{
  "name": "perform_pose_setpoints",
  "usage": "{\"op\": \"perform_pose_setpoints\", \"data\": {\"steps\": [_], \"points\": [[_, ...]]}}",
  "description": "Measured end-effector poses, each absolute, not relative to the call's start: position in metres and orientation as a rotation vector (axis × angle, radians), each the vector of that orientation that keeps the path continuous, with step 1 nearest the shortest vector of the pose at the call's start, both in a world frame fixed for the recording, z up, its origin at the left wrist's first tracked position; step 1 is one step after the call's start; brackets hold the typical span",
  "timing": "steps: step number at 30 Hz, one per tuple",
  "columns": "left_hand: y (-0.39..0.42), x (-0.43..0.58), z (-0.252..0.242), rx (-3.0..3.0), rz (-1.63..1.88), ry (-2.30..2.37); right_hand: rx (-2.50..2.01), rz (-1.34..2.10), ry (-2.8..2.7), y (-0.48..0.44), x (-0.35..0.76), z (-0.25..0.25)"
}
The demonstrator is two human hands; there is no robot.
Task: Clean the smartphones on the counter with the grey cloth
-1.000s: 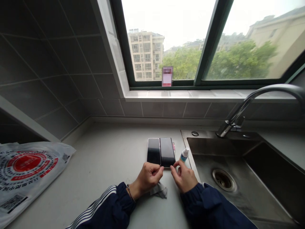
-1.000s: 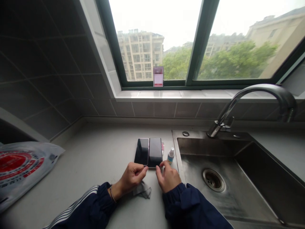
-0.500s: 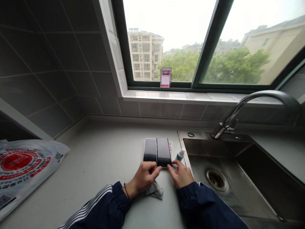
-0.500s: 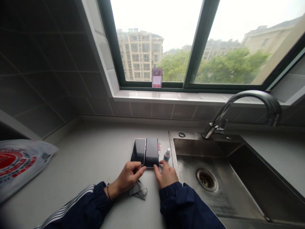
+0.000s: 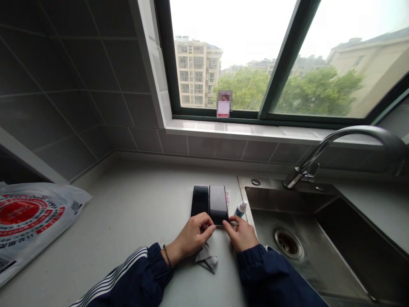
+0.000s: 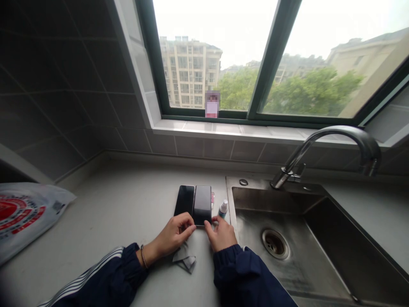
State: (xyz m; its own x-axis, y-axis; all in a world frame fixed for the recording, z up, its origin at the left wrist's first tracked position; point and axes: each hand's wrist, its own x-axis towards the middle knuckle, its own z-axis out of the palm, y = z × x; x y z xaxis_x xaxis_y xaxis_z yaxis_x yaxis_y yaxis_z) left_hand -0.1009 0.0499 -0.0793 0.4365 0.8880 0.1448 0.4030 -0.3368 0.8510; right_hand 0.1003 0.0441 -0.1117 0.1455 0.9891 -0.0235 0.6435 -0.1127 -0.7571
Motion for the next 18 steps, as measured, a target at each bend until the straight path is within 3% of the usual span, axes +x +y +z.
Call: {"op": "perform_pose_setpoints", "data": {"steps": [13,18], "points": [[0.052,-0.102,-0.079,1.923,0.807,1.066,-1.569,1.468,-1.252,0.05,0.085,-0.117],[0.053,-0.102,-0.082,1.753,0.819,1.05,-1.42,1.525,-1.096,0.052,0.08,-0.115]]}}
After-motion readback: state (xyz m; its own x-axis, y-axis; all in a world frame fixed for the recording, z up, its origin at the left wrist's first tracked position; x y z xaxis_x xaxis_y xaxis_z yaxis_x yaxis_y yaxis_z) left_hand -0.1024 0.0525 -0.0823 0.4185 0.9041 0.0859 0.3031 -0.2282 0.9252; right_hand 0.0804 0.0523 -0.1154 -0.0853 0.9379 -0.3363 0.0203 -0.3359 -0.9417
